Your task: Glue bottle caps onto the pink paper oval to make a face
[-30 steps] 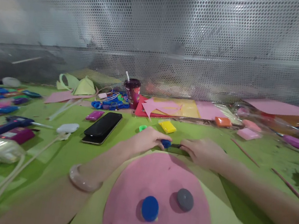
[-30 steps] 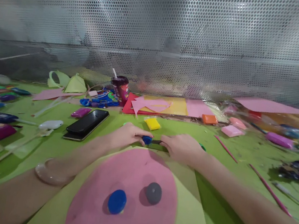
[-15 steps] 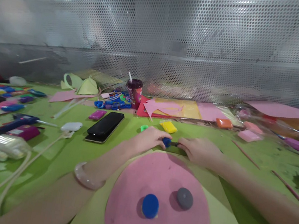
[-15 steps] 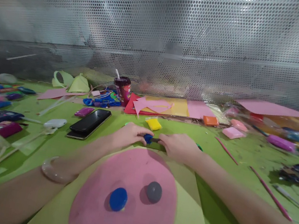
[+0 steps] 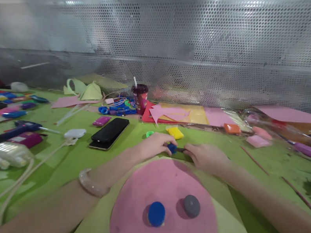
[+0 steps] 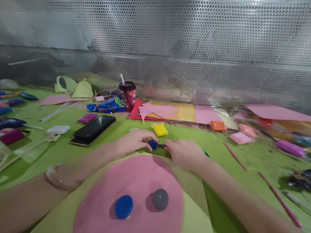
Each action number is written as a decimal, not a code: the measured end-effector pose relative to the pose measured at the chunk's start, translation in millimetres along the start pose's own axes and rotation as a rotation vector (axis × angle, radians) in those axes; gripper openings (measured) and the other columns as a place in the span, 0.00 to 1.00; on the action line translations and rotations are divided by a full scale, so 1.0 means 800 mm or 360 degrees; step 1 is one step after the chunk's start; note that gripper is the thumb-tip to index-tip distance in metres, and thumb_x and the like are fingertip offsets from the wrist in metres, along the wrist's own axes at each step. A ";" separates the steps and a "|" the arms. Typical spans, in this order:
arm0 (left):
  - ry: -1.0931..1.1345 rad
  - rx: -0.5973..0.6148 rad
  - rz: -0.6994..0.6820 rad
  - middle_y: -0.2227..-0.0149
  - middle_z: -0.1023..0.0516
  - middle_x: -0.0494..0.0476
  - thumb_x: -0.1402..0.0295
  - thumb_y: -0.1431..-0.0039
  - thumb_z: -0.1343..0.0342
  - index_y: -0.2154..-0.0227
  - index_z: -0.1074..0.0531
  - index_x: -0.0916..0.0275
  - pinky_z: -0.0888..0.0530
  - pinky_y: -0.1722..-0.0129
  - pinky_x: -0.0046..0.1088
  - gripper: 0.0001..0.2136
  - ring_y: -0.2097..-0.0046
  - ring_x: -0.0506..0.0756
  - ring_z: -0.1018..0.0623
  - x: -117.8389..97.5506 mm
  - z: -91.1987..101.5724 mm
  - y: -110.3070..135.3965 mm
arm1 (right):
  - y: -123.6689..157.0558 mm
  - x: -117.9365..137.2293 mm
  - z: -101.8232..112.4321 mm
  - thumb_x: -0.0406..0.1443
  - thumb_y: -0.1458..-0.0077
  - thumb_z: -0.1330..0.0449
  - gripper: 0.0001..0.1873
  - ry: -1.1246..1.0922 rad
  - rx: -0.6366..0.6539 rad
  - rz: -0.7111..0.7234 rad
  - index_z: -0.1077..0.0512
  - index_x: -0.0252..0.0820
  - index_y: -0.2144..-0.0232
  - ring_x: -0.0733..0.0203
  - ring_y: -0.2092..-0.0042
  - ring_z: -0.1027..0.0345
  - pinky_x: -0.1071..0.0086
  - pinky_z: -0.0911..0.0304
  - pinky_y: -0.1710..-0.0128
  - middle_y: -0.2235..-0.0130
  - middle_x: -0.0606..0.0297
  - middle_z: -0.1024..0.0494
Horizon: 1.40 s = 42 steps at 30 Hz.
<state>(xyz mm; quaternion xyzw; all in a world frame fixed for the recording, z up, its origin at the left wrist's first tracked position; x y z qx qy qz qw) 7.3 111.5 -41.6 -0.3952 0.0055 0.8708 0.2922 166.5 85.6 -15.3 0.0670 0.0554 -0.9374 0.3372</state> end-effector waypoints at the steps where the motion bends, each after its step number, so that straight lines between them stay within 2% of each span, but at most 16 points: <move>1: -0.0008 -0.0006 0.0006 0.61 0.21 0.54 0.77 0.51 0.42 0.61 0.25 0.62 0.27 0.57 0.28 0.13 0.62 0.52 0.22 0.001 0.000 0.000 | -0.001 0.001 0.000 0.39 0.39 0.55 0.14 -0.0013 -0.0005 0.0005 0.31 0.43 0.66 0.62 0.75 0.34 0.68 0.63 0.78 0.70 0.63 0.23; 6: -0.0013 0.0030 0.0029 0.60 0.21 0.54 0.77 0.50 0.43 0.61 0.26 0.61 0.27 0.58 0.28 0.13 0.61 0.52 0.22 -0.002 0.001 0.002 | 0.004 0.003 0.006 0.38 0.38 0.55 0.13 -0.0045 0.0019 0.0016 0.31 0.42 0.65 0.60 0.74 0.33 0.69 0.61 0.78 0.69 0.61 0.22; 14: -0.0132 0.0297 0.0011 0.56 0.22 0.55 0.74 0.47 0.46 0.55 0.29 0.59 0.29 0.58 0.28 0.15 0.60 0.53 0.23 -0.024 0.012 0.011 | 0.008 0.005 0.004 0.38 0.40 0.51 0.10 0.0023 0.0037 0.0050 0.31 0.44 0.63 0.59 0.73 0.31 0.70 0.61 0.79 0.68 0.63 0.22; 20: 0.0035 0.0210 0.0168 0.61 0.22 0.54 0.77 0.54 0.41 0.61 0.29 0.62 0.28 0.60 0.30 0.15 0.61 0.55 0.22 -0.015 0.009 0.008 | 0.004 0.005 0.003 0.34 0.40 0.53 0.11 0.0094 -0.0025 0.0094 0.31 0.44 0.61 0.60 0.69 0.29 0.71 0.53 0.76 0.63 0.63 0.22; 23: 0.0042 0.0164 0.0118 0.58 0.23 0.55 0.79 0.55 0.41 0.59 0.29 0.62 0.29 0.57 0.30 0.17 0.58 0.55 0.23 -0.017 0.007 0.003 | 0.006 0.006 0.006 0.33 0.40 0.51 0.10 0.0134 -0.0036 0.0110 0.31 0.42 0.61 0.59 0.69 0.30 0.70 0.52 0.75 0.65 0.62 0.23; 28: -0.0177 0.0211 -0.0037 0.52 0.25 0.59 0.75 0.52 0.39 0.56 0.26 0.61 0.30 0.52 0.33 0.17 0.53 0.57 0.26 -0.026 0.010 0.001 | 0.007 0.009 0.006 0.30 0.43 0.49 0.09 0.0225 -0.0069 0.0139 0.32 0.41 0.60 0.59 0.66 0.29 0.69 0.53 0.75 0.64 0.61 0.24; 31: -0.0200 0.0238 -0.0063 0.50 0.26 0.58 0.72 0.46 0.43 0.54 0.26 0.60 0.33 0.48 0.33 0.15 0.50 0.56 0.27 -0.029 0.011 0.003 | 0.006 0.009 0.002 0.28 0.44 0.49 0.10 0.0291 -0.0102 0.0164 0.33 0.40 0.60 0.59 0.65 0.29 0.70 0.54 0.75 0.64 0.61 0.24; 34: -0.0174 0.0249 -0.0021 0.51 0.25 0.57 0.71 0.43 0.47 0.55 0.26 0.60 0.33 0.49 0.31 0.13 0.51 0.54 0.27 -0.029 0.011 0.005 | 0.006 0.010 0.001 0.29 0.44 0.49 0.09 0.0348 -0.0162 0.0210 0.32 0.40 0.61 0.60 0.67 0.29 0.70 0.56 0.76 0.65 0.62 0.24; 38: -0.0059 0.0295 0.0137 0.55 0.23 0.57 0.71 0.45 0.45 0.54 0.28 0.62 0.29 0.56 0.30 0.15 0.58 0.54 0.24 -0.020 0.011 0.007 | 0.008 0.011 0.003 0.29 0.43 0.49 0.08 0.0378 -0.0201 0.0250 0.32 0.40 0.62 0.60 0.68 0.30 0.69 0.58 0.76 0.67 0.63 0.25; 42: -0.0042 0.0342 0.0093 0.53 0.23 0.56 0.72 0.46 0.44 0.52 0.28 0.61 0.30 0.53 0.31 0.17 0.55 0.54 0.24 -0.020 0.016 0.008 | 0.007 0.014 0.005 0.29 0.43 0.49 0.09 0.0358 -0.0190 0.0261 0.31 0.40 0.61 0.60 0.67 0.30 0.69 0.58 0.77 0.67 0.62 0.25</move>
Point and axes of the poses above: each hand's wrist, its own y-axis away from the middle knuckle, its own z-axis out of the back of the hand, x = y × z, the point moved 5 cm from there along -y, towards the middle knuckle
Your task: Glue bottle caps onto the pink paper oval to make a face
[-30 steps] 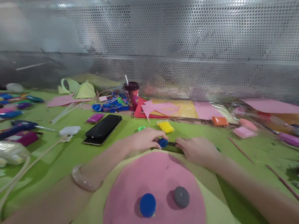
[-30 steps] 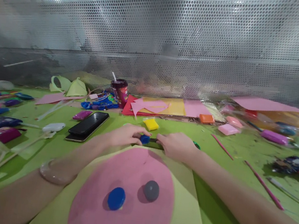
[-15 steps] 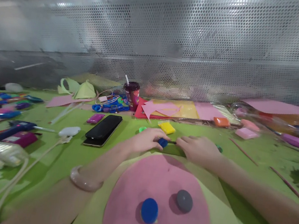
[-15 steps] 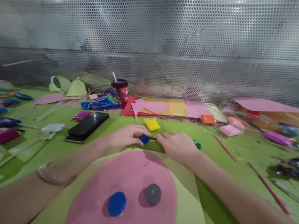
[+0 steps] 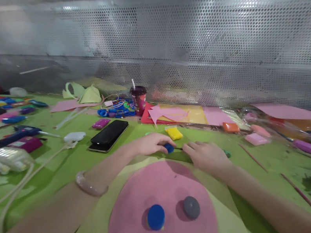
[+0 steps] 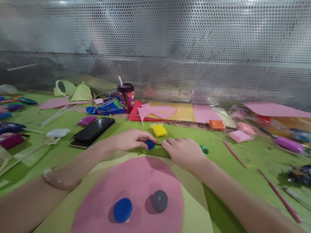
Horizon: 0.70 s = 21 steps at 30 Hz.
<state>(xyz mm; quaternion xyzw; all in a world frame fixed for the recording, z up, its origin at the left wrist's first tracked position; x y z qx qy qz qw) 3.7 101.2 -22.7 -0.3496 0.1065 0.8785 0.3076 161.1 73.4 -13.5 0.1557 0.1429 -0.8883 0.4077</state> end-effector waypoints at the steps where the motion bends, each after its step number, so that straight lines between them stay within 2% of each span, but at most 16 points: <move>1: -0.0029 -0.0006 -0.0001 0.52 0.23 0.56 0.72 0.46 0.44 0.52 0.27 0.60 0.31 0.52 0.31 0.17 0.54 0.54 0.24 -0.001 0.002 0.001 | -0.001 0.000 0.001 0.30 0.43 0.49 0.09 -0.0019 0.0003 -0.0001 0.31 0.40 0.61 0.60 0.67 0.30 0.69 0.58 0.77 0.66 0.62 0.25; 8: -0.0166 -0.0056 0.0021 0.57 0.20 0.53 0.74 0.48 0.41 0.53 0.26 0.58 0.31 0.54 0.28 0.18 0.58 0.53 0.23 0.000 0.008 0.001 | -0.005 -0.002 0.003 0.32 0.44 0.49 0.09 -0.0177 0.0123 -0.0147 0.30 0.42 0.63 0.60 0.68 0.29 0.69 0.59 0.78 0.67 0.62 0.23; 13: -0.0140 -0.0079 0.0043 0.58 0.19 0.51 0.74 0.49 0.40 0.53 0.26 0.58 0.31 0.53 0.27 0.18 0.58 0.53 0.23 0.006 0.006 -0.002 | -0.012 0.000 -0.003 0.35 0.40 0.53 0.12 -0.0225 0.0162 -0.0218 0.30 0.42 0.60 0.60 0.68 0.29 0.70 0.52 0.77 0.63 0.61 0.22; 17: -0.0118 -0.0093 0.0042 0.59 0.19 0.50 0.74 0.49 0.40 0.54 0.25 0.57 0.31 0.54 0.27 0.18 0.58 0.53 0.22 0.010 0.006 -0.004 | -0.015 0.004 -0.009 0.36 0.39 0.52 0.12 -0.0260 0.0180 -0.0172 0.31 0.44 0.58 0.59 0.66 0.28 0.70 0.50 0.75 0.61 0.63 0.22; 21: -0.0063 -0.0087 0.0053 0.59 0.19 0.49 0.74 0.49 0.41 0.54 0.26 0.57 0.31 0.53 0.27 0.18 0.58 0.53 0.22 0.016 0.007 -0.005 | -0.009 -0.012 -0.005 0.37 0.37 0.57 0.15 -0.0230 0.0148 -0.0260 0.31 0.43 0.57 0.56 0.65 0.28 0.69 0.50 0.74 0.60 0.61 0.22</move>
Point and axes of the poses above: each hand's wrist, its own y-axis away from the middle knuckle, its own z-axis out of the back of the hand, x = y × z, the point moved 5 cm from there along -y, towards the middle knuckle
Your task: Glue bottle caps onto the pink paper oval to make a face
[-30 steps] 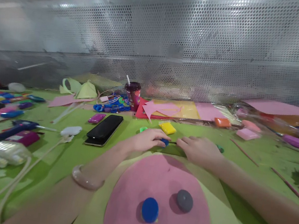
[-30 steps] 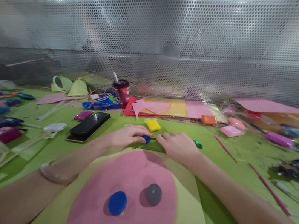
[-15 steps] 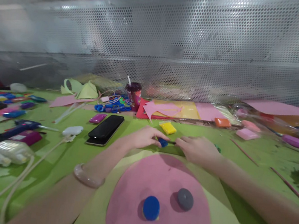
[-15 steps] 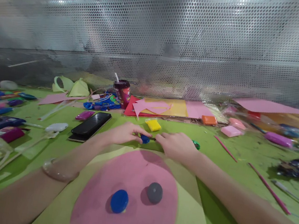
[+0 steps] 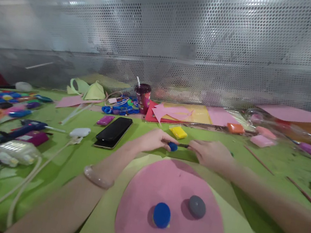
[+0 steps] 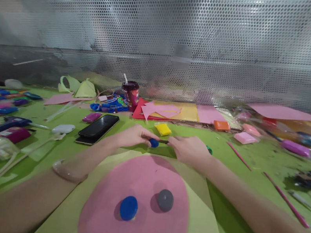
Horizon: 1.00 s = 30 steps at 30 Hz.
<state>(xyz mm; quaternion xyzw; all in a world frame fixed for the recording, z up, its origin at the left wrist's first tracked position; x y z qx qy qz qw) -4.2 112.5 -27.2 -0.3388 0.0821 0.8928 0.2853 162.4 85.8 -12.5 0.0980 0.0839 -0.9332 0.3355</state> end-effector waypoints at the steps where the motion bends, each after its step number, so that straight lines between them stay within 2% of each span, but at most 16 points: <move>1: 0.0007 -0.0004 0.0006 0.59 0.19 0.49 0.74 0.49 0.41 0.54 0.25 0.57 0.31 0.53 0.28 0.18 0.58 0.53 0.22 0.001 0.000 0.000 | 0.002 -0.004 0.002 0.37 0.36 0.58 0.16 0.0011 -0.0011 -0.0021 0.31 0.43 0.57 0.56 0.65 0.28 0.69 0.49 0.74 0.59 0.61 0.22; 6: 0.0070 -0.0015 0.0033 0.59 0.19 0.51 0.75 0.49 0.42 0.54 0.26 0.60 0.30 0.55 0.28 0.18 0.59 0.53 0.22 0.000 0.000 0.001 | 0.006 -0.004 0.006 0.35 0.38 0.55 0.14 0.0035 -0.0005 0.0039 0.31 0.42 0.58 0.58 0.65 0.30 0.69 0.48 0.72 0.61 0.59 0.23; 14: 0.0010 0.0003 -0.0008 0.58 0.20 0.51 0.75 0.48 0.42 0.53 0.26 0.59 0.31 0.54 0.29 0.18 0.58 0.53 0.23 -0.008 0.000 0.001 | -0.001 0.009 0.003 0.29 0.42 0.52 0.12 0.0051 -0.0037 0.0099 0.31 0.41 0.59 0.59 0.64 0.30 0.69 0.52 0.73 0.63 0.59 0.23; 21: -0.0032 0.0025 0.0035 0.58 0.19 0.51 0.74 0.47 0.43 0.52 0.26 0.60 0.31 0.54 0.27 0.17 0.59 0.53 0.23 -0.011 0.000 0.002 | 0.000 0.008 0.001 0.32 0.43 0.50 0.10 0.0116 -0.0004 0.0119 0.31 0.43 0.61 0.59 0.67 0.30 0.69 0.56 0.76 0.66 0.63 0.23; 30: -0.0001 0.0038 -0.0041 0.54 0.21 0.51 0.74 0.46 0.43 0.52 0.27 0.57 0.33 0.50 0.28 0.18 0.54 0.53 0.24 -0.006 -0.002 -0.001 | 0.000 0.010 -0.001 0.30 0.42 0.52 0.13 0.0127 0.0003 0.0116 0.31 0.40 0.58 0.56 0.63 0.30 0.69 0.49 0.73 0.64 0.58 0.24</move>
Point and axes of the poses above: each hand's wrist, its own y-axis away from the middle knuckle, its own z-axis out of the back of the hand, x = y × z, the point moved 5 cm from there along -y, towards the middle knuckle
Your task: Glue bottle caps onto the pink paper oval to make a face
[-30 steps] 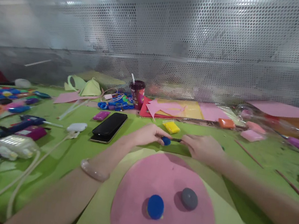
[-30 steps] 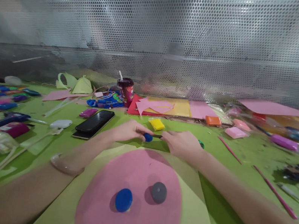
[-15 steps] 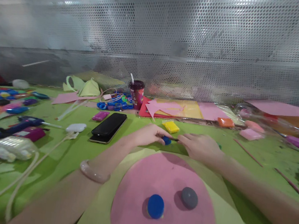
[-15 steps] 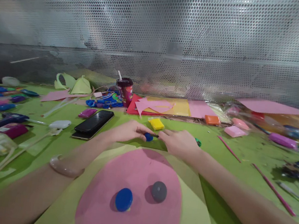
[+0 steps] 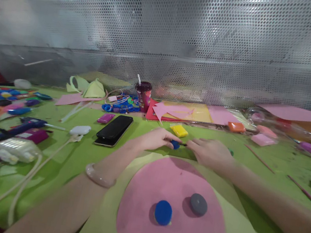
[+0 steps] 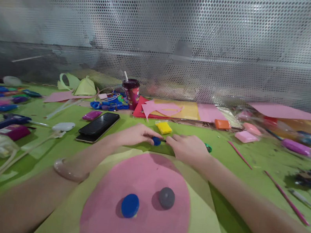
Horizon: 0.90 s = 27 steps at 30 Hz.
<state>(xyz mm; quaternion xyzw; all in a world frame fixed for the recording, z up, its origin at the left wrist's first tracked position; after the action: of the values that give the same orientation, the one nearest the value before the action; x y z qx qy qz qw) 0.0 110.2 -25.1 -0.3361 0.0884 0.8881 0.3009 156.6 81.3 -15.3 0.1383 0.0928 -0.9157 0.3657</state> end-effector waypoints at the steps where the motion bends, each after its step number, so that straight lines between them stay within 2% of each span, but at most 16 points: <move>1: 0.0008 -0.0001 -0.0001 0.54 0.21 0.52 0.74 0.46 0.43 0.52 0.27 0.57 0.33 0.50 0.28 0.18 0.54 0.53 0.24 0.001 0.000 0.000 | 0.000 0.000 0.000 0.30 0.42 0.52 0.13 -0.0012 0.0013 -0.0005 0.31 0.41 0.58 0.56 0.64 0.30 0.69 0.49 0.73 0.64 0.58 0.24; 7: 0.0056 -0.0018 -0.0025 0.55 0.21 0.52 0.74 0.46 0.44 0.53 0.26 0.59 0.33 0.49 0.30 0.17 0.55 0.53 0.24 0.005 -0.001 -0.002 | 0.000 0.001 -0.003 0.35 0.39 0.53 0.12 -0.0074 0.0057 0.0001 0.30 0.43 0.60 0.58 0.66 0.29 0.69 0.49 0.74 0.64 0.62 0.23; 11: 0.0184 -0.0034 0.0007 0.56 0.20 0.52 0.75 0.48 0.43 0.54 0.26 0.59 0.31 0.52 0.30 0.17 0.56 0.53 0.23 0.013 -0.002 -0.003 | 0.003 -0.003 -0.002 0.35 0.38 0.54 0.13 -0.0077 0.0025 -0.0044 0.31 0.43 0.57 0.56 0.64 0.28 0.69 0.48 0.73 0.60 0.60 0.22; 15: 0.0271 -0.0083 0.0009 0.59 0.20 0.53 0.75 0.50 0.43 0.56 0.26 0.60 0.30 0.55 0.29 0.16 0.58 0.53 0.23 0.014 -0.001 -0.002 | 0.006 -0.007 -0.001 0.36 0.38 0.55 0.14 -0.0084 0.0037 -0.0045 0.30 0.44 0.58 0.57 0.64 0.28 0.70 0.49 0.74 0.61 0.61 0.22; 22: 0.0073 -0.0139 0.0053 0.65 0.22 0.51 0.71 0.48 0.42 0.57 0.27 0.60 0.30 0.61 0.27 0.14 0.64 0.52 0.24 0.002 0.005 0.004 | 0.007 -0.005 0.004 0.33 0.40 0.54 0.14 -0.0076 0.0075 -0.0029 0.30 0.44 0.58 0.57 0.66 0.29 0.69 0.51 0.74 0.63 0.60 0.23; 27: 0.0058 -0.0134 0.0044 0.62 0.22 0.53 0.71 0.47 0.43 0.56 0.27 0.60 0.30 0.59 0.28 0.14 0.61 0.53 0.24 0.001 0.004 0.005 | 0.010 -0.006 0.007 0.35 0.39 0.55 0.15 -0.0157 0.0151 -0.0005 0.28 0.43 0.61 0.58 0.67 0.30 0.69 0.50 0.73 0.64 0.59 0.23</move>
<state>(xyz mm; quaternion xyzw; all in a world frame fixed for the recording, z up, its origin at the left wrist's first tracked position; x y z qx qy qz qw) -4.7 108.2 -23.8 -0.3634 0.0611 0.8888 0.2725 164.3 77.1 -9.4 0.1101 0.0315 -0.9253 0.3615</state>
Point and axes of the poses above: each hand's wrist, its own y-axis away from the middle knuckle, its own z-axis out of the back of the hand, x = y × z, the point moved 5 cm from there along -y, towards the middle knuckle
